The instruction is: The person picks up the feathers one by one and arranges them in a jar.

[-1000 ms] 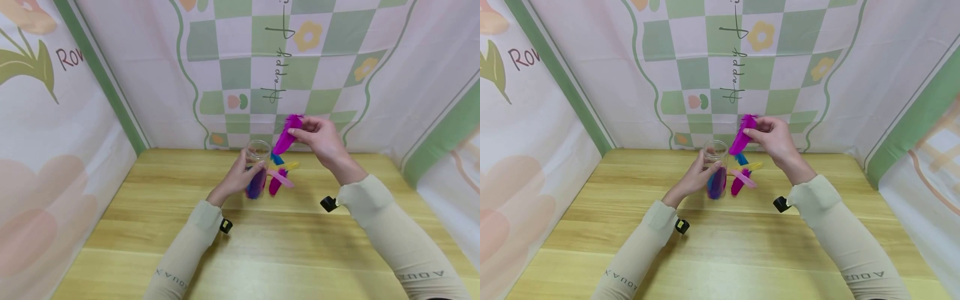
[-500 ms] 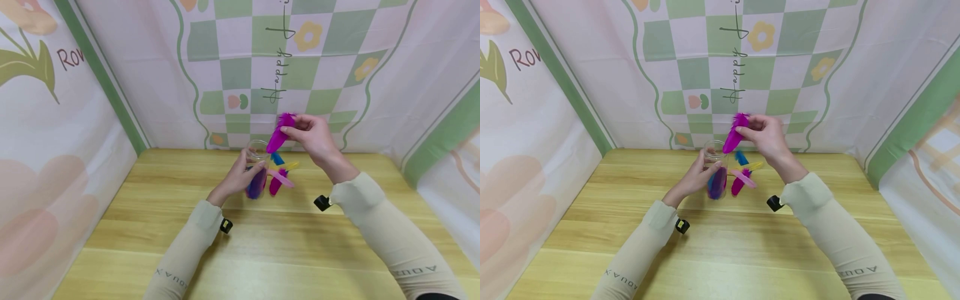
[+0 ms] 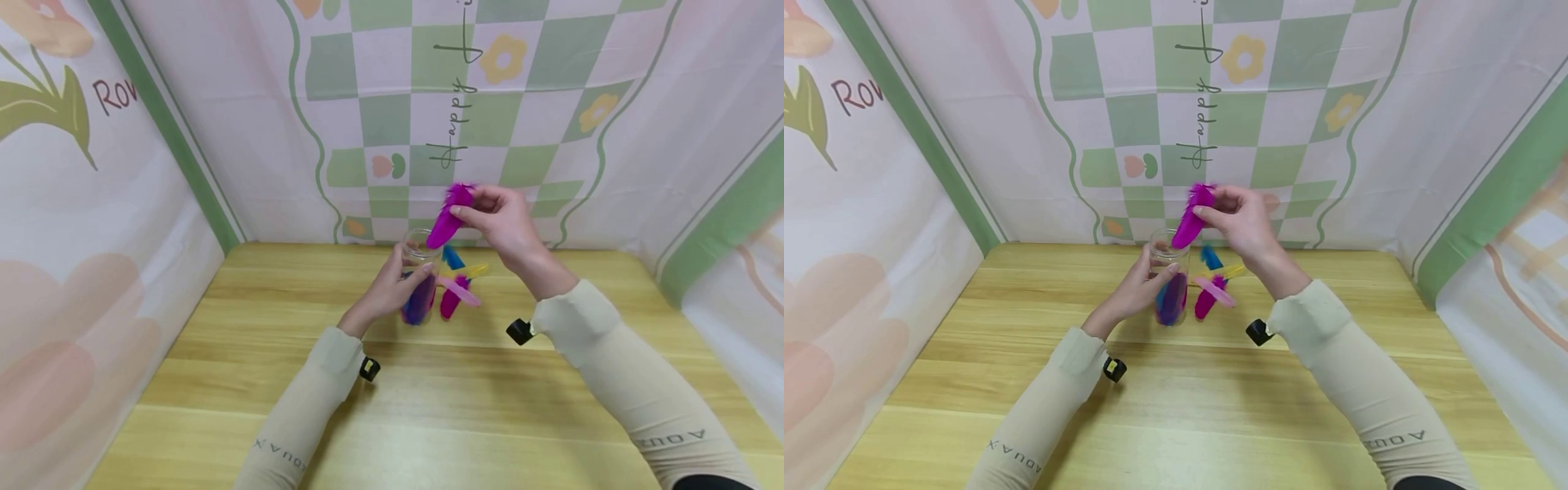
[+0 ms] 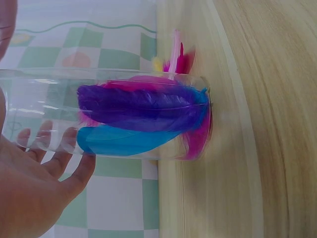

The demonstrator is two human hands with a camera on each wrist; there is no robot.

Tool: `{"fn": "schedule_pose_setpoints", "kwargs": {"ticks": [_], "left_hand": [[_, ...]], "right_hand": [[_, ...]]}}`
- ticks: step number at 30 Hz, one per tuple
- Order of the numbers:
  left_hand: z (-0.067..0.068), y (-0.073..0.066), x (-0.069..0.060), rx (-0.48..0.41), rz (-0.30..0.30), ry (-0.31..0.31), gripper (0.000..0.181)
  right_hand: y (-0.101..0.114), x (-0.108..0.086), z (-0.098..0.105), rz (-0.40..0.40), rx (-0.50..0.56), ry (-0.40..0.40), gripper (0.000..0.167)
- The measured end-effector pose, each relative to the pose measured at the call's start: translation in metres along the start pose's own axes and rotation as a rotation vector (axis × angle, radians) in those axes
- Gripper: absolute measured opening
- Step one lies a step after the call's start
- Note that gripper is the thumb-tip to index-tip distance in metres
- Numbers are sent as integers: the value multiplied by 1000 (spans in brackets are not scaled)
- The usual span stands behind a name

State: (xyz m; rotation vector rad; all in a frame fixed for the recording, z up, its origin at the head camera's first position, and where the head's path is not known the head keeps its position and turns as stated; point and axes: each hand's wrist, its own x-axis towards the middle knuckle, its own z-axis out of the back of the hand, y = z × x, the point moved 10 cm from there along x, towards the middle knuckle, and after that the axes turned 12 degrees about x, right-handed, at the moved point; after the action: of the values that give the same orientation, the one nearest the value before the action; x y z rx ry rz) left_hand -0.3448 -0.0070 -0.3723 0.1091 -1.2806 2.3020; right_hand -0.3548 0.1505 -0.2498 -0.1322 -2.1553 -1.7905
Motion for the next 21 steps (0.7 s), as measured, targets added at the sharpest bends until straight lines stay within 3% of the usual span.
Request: {"fn": "schedule_pose_setpoints", "kwargs": {"ticks": [12,21], "left_hand": [[0,-2,0,4,-21,8,48],[-1,1,0,18,3,1,38]], "right_hand": [[-9,-4,-2,-11,-83,24,18],[-17,-8,-8,-54,-131,73,25]]}}
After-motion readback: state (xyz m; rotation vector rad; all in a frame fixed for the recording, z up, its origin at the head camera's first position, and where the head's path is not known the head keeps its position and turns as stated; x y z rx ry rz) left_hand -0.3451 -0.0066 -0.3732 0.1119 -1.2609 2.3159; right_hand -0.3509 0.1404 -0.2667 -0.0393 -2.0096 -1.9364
